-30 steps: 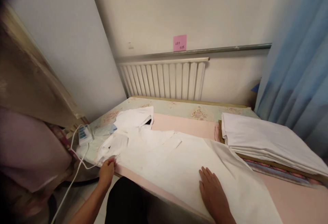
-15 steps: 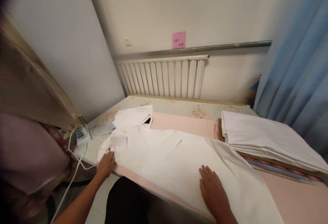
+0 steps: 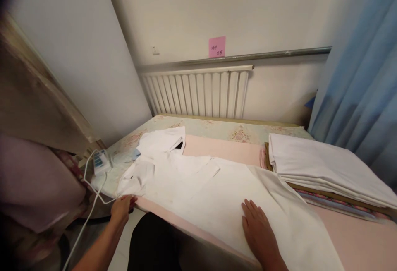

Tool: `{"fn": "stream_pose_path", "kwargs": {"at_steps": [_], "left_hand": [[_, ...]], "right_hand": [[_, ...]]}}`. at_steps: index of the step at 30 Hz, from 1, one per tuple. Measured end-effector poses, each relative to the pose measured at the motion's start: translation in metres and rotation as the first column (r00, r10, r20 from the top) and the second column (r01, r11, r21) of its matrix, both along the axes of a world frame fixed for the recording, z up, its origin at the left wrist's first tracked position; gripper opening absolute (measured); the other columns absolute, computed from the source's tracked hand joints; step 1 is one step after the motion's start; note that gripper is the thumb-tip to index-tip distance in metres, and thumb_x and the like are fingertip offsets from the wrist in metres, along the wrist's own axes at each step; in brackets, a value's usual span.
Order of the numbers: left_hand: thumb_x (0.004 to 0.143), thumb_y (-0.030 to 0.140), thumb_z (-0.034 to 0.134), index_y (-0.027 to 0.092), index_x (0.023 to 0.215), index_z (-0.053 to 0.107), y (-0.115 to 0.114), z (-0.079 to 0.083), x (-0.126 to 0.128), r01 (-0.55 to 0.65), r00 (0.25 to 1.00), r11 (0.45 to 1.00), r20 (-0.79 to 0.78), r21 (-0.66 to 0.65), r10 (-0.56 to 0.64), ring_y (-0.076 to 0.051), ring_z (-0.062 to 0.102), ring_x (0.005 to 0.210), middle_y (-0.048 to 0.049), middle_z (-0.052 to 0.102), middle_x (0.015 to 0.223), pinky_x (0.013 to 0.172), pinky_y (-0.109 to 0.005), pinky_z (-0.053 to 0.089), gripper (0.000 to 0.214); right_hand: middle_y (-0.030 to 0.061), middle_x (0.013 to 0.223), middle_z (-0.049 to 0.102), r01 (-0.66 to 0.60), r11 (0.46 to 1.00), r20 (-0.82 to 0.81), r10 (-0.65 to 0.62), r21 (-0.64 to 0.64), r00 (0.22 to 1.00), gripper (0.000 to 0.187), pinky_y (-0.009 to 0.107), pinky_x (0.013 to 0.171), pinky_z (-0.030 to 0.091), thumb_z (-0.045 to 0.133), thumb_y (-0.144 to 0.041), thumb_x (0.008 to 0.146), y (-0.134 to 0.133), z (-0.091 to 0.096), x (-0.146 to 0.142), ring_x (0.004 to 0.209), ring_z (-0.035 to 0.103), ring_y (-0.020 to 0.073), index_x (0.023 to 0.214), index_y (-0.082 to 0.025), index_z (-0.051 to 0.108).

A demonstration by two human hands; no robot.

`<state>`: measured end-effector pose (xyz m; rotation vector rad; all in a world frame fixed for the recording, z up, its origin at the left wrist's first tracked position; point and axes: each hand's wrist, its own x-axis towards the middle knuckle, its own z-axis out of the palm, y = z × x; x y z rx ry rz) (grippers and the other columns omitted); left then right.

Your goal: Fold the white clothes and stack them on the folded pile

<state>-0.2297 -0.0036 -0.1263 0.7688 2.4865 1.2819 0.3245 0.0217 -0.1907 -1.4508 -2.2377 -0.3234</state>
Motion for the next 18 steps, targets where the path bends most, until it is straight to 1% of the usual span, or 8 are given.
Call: {"fn": "stream_pose_path", "kwargs": {"at_steps": [1, 3, 6, 9, 12, 15, 18], "left_hand": [[0.09, 0.035, 0.056, 0.015, 0.111, 0.058, 0.002, 0.001, 0.001, -0.031, 0.993, 0.999, 0.116, 0.028, 0.027, -0.015, 0.063, 0.085, -0.0052, 0.063, 0.105, 0.074, -0.034, 0.055, 0.029], [0.09, 0.035, 0.056, 0.015, 0.114, 0.057, 0.007, 0.006, 0.0, -0.093, 0.939, 0.994, 0.338, 0.049, 0.071, -0.016, 0.063, 0.088, -0.0061, 0.062, 0.108, 0.075, -0.035, 0.055, 0.031], [0.09, 0.035, 0.057, 0.016, 0.116, 0.056, 0.015, 0.017, -0.004, -0.209, 0.832, 0.974, 0.539, 0.089, 0.13, -0.018, 0.062, 0.093, -0.0071, 0.061, 0.113, 0.078, -0.038, 0.055, 0.033], [0.089, 0.035, 0.057, 0.017, 0.119, 0.055, 0.023, 0.027, -0.007, -0.324, 0.747, 0.936, 0.645, 0.14, 0.162, -0.02, 0.061, 0.098, -0.0078, 0.059, 0.118, 0.081, -0.04, 0.054, 0.035], [0.089, 0.035, 0.057, 0.017, 0.121, 0.054, 0.031, 0.032, -0.006, -0.404, 0.684, 0.897, 0.71, 0.176, 0.169, -0.02, 0.06, 0.1, -0.0084, 0.057, 0.12, 0.083, -0.041, 0.053, 0.037], [0.089, 0.035, 0.057, 0.017, 0.121, 0.054, 0.038, 0.033, -0.004, -0.429, 0.639, 0.879, 0.757, 0.208, 0.133, -0.021, 0.06, 0.101, -0.0084, 0.057, 0.121, 0.084, -0.042, 0.053, 0.037], [0.089, 0.035, 0.057, 0.017, 0.121, 0.054, 0.043, 0.034, -0.004, -0.405, 0.61, 0.879, 0.79, 0.252, 0.054, -0.02, 0.06, 0.1, -0.0083, 0.058, 0.12, 0.083, -0.041, 0.053, 0.036]], "right_hand": [[0.0086, 0.136, 0.054, -0.002, 1.0, -0.004, 0.002, 0.001, 1.0, 0.044, 0.042, 0.108, 0.031, 0.04, -0.033, 0.09, 0.0, 0.0, 0.0, 0.128, 0.046, 0.0261, 0.126, -0.016, 0.058], [0.0089, 0.137, 0.054, -0.007, 1.0, -0.012, 0.007, 0.004, 1.0, 0.044, 0.043, 0.108, 0.031, 0.04, -0.033, 0.09, 0.0, -0.001, 0.001, 0.129, 0.046, 0.0261, 0.127, -0.016, 0.057], [0.0089, 0.137, 0.054, -0.018, 1.0, -0.031, 0.018, 0.004, 0.999, 0.044, 0.043, 0.108, 0.03, 0.041, -0.034, 0.09, -0.001, 0.0, 0.001, 0.129, 0.045, 0.0261, 0.128, -0.016, 0.056], [0.0082, 0.136, 0.054, -0.011, 1.0, -0.034, 0.011, -0.002, 0.999, 0.043, 0.042, 0.108, 0.031, 0.041, -0.033, 0.09, -0.001, 0.003, 0.0, 0.128, 0.046, 0.0256, 0.127, -0.017, 0.057], [0.0082, 0.135, 0.056, 0.002, 1.0, -0.027, -0.002, 0.008, 1.0, 0.042, 0.042, 0.107, 0.032, 0.041, -0.032, 0.089, -0.001, 0.006, -0.002, 0.127, 0.048, 0.0258, 0.125, -0.017, 0.058], [0.0088, 0.133, 0.057, 0.001, 1.0, -0.024, 0.0, 0.023, 1.0, 0.042, 0.043, 0.107, 0.033, 0.042, -0.031, 0.089, -0.001, 0.007, -0.002, 0.126, 0.049, 0.026, 0.124, -0.016, 0.058], [0.0089, 0.134, 0.056, 0.005, 1.0, -0.009, -0.004, 0.017, 1.0, 0.042, 0.042, 0.107, 0.033, 0.042, -0.031, 0.089, -0.001, 0.007, -0.002, 0.127, 0.048, 0.0258, 0.125, -0.016, 0.057]]}}
